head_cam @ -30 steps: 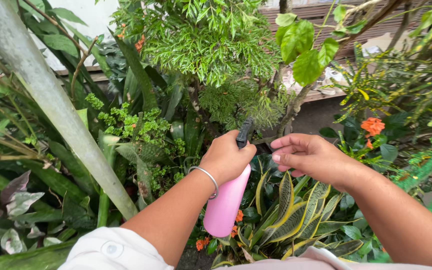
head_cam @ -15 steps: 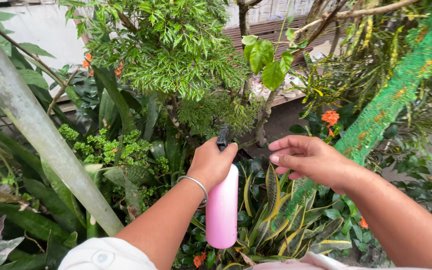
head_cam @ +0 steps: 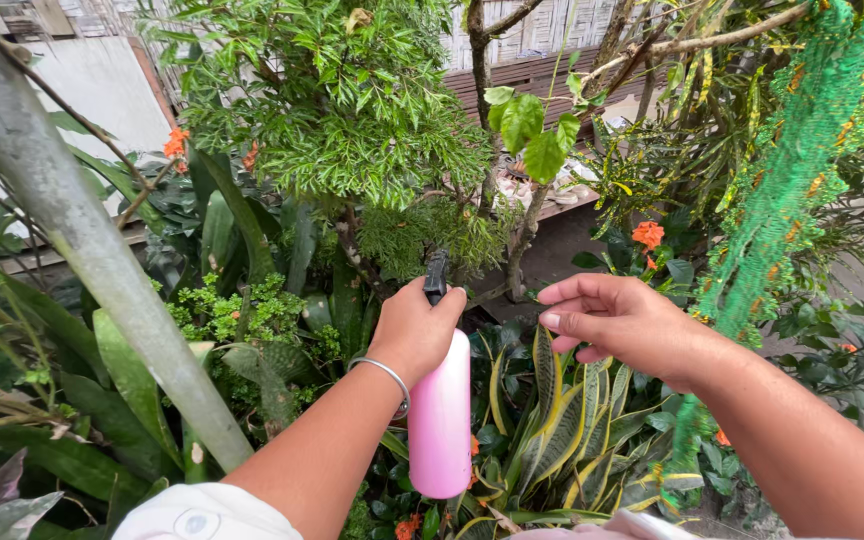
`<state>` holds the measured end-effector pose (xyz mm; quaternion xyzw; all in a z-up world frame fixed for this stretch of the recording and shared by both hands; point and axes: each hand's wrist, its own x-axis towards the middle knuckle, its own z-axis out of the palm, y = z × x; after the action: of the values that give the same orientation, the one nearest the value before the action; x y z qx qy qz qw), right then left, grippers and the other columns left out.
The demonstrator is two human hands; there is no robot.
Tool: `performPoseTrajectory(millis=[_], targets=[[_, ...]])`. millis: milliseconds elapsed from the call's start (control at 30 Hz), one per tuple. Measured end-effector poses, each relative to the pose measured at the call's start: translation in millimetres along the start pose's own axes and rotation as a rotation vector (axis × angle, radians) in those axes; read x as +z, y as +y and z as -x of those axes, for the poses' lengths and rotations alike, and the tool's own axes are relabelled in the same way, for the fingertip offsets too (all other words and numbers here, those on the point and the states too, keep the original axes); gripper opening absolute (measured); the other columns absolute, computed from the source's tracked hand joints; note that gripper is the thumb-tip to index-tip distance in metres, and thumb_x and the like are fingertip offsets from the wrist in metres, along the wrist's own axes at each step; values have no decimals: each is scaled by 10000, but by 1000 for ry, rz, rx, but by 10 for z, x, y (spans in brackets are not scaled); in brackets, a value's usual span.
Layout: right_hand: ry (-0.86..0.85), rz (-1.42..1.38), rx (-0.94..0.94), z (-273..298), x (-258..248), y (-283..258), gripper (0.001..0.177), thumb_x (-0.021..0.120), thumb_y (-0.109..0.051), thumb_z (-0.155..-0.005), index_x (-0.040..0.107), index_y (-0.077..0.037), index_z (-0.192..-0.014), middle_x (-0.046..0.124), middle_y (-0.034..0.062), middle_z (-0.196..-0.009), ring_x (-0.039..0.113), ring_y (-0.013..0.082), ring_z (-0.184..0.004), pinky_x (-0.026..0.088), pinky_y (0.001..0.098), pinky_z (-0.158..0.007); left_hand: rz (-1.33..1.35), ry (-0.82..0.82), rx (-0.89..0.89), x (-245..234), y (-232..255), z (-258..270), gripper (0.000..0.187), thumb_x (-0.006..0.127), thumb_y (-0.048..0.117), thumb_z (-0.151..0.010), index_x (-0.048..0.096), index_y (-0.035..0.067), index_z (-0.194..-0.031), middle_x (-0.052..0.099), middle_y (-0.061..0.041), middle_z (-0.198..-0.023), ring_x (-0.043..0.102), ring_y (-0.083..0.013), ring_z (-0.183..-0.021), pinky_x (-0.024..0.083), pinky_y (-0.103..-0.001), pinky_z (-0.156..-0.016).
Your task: The person uses a spray bottle to apply liquid to various plants in an outdoor garden area.
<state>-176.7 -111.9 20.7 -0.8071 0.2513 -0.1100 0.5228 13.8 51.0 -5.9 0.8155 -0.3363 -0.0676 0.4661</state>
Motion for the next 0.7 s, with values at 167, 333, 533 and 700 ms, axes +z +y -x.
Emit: performPoseTrajectory(millis=[167, 333, 533, 700], targets=[[-12, -29, -10, 41, 104, -48, 405, 736, -314, -884, 681, -120, -1236, 752, 19, -957, 718, 114, -870, 576, 306, -740, -2, 11, -7, -152, -4, 85, 408, 587, 401, -840, 693, 10, -891, 741, -196, -821, 716, -367, -800, 539, -436, -808], [-36, -50, -29, 43, 192, -100, 400, 729, -302, -884, 680, -119, -1236, 752, 8, -962, 721, 115, -872, 572, 300, -740, 46, 109, -1, -272, -37, 169, 394, 607, 407, -832, 699, 44, -954, 743, -175, -837, 719, -345, -801, 541, -420, -789], [-60, -26, -38, 16, 298, -145, 401, 731, -310, -885, 685, -120, -1234, 757, 11, -967, 720, 114, -871, 576, 305, -734, 63, 176, -30, -397, -78, 232, 387, 623, 409, -837, 700, 49, -956, 747, -164, -831, 724, -327, -784, 541, -414, -762], [-79, -47, -45, 4, 365, -147, 414, 741, -315, -876, 684, -115, -1234, 756, 13, -971, 717, 122, -869, 579, 312, -727, 1, 194, -98, -498, -140, 297, 388, 598, 393, -859, 683, 15, -882, 730, -188, -799, 704, -357, -756, 540, -443, -743]])
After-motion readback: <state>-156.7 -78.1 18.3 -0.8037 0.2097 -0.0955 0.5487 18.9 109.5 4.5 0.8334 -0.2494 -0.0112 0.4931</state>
